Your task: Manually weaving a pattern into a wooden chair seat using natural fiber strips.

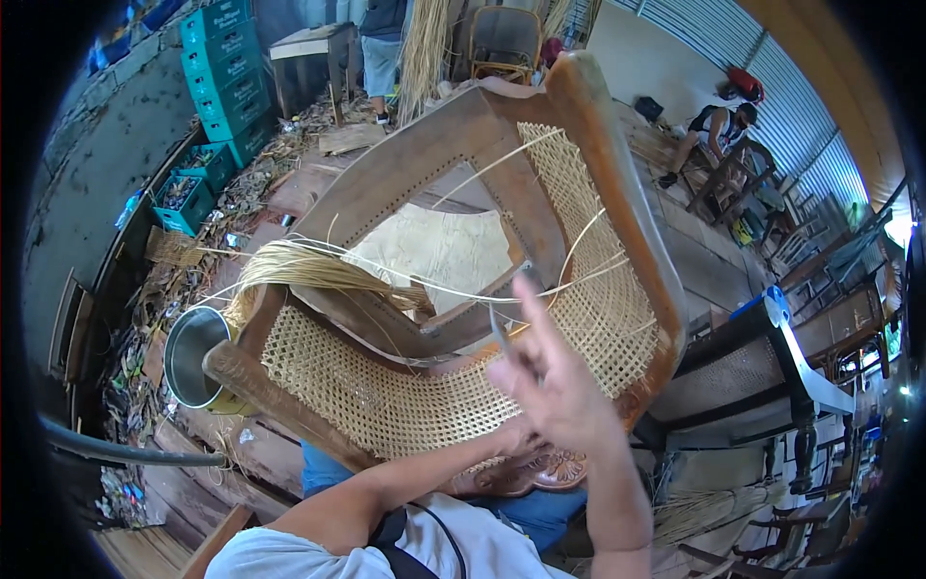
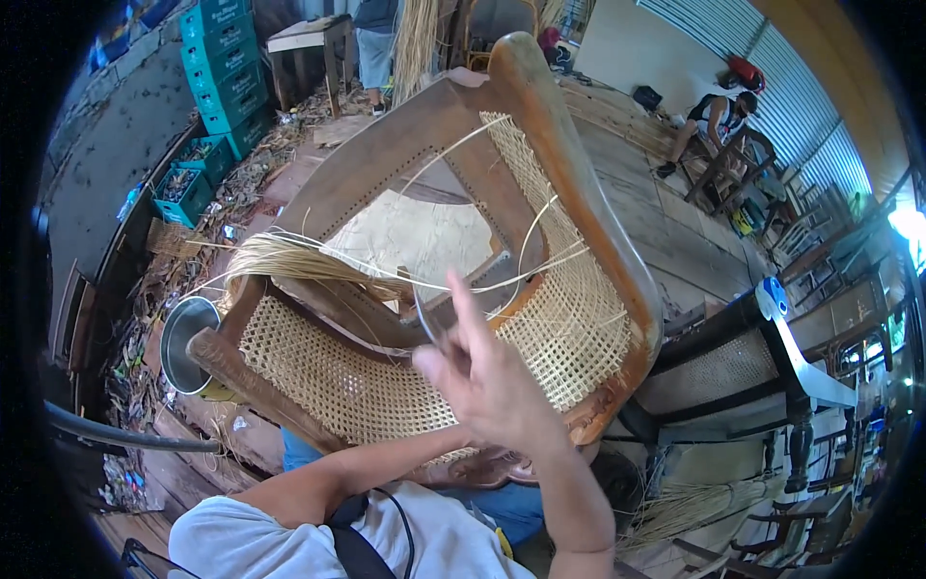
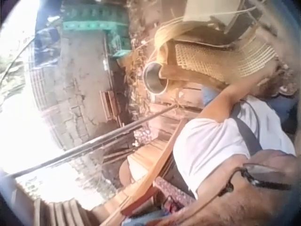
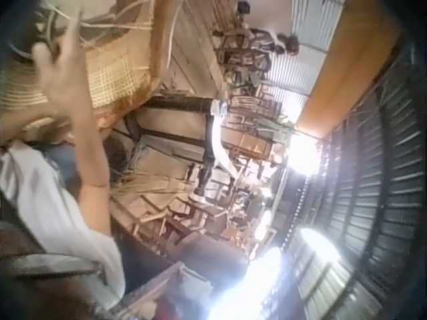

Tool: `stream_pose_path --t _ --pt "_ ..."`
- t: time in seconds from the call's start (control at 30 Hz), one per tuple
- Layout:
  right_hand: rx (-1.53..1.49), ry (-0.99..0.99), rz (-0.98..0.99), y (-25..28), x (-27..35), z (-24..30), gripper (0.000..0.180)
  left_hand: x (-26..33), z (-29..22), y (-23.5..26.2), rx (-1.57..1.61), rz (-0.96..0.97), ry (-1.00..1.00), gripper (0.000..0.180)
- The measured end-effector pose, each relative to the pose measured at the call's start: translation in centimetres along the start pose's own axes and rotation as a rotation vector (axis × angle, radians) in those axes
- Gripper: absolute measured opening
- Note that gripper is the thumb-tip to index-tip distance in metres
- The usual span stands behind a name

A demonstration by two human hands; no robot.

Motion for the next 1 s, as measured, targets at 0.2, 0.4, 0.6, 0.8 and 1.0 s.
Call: stream_pose_path --t 0.2,0.4,0.6,0.8,1.0 --pt "0.074 0.342 -0.236 3.6 -6.8 11.3 0.069 -0.4 -2.6 1.8 0.307 0.111 0.166 0.016" --pt "0.320 0.224 -0.088 2.5 -1.4 1.5 0.036 -0.7 1.1 -0.1 0.516 0.003 0.264 0.013" --pt "0.530 -0.726 -0.249 2.2 11.6 -16.4 0.023 -1.1 1.7 3.9 0.694 0.052 0.390 0.013" --pt "0.796 -0.895 -0.036 -1.0 15.9 -21.5 0.017 -1.1 2.6 3.1 0.659 0.092 0.546 0.008" --pt "0.966 -0.820 0.058 -2.1 14.3 -23.6 0.018 -1.0 1.8 3.3 0.486 0.114 0.389 0.009"
Point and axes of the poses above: each hand's wrist, its own x-axis away from the middle knuckle, its own y-axis out of the back of the hand, z = x × y, the point moved 3 cm from there along -x, towards the middle knuckle, and after that the axes turned 2 degrees about z, right-handed, at the moved point
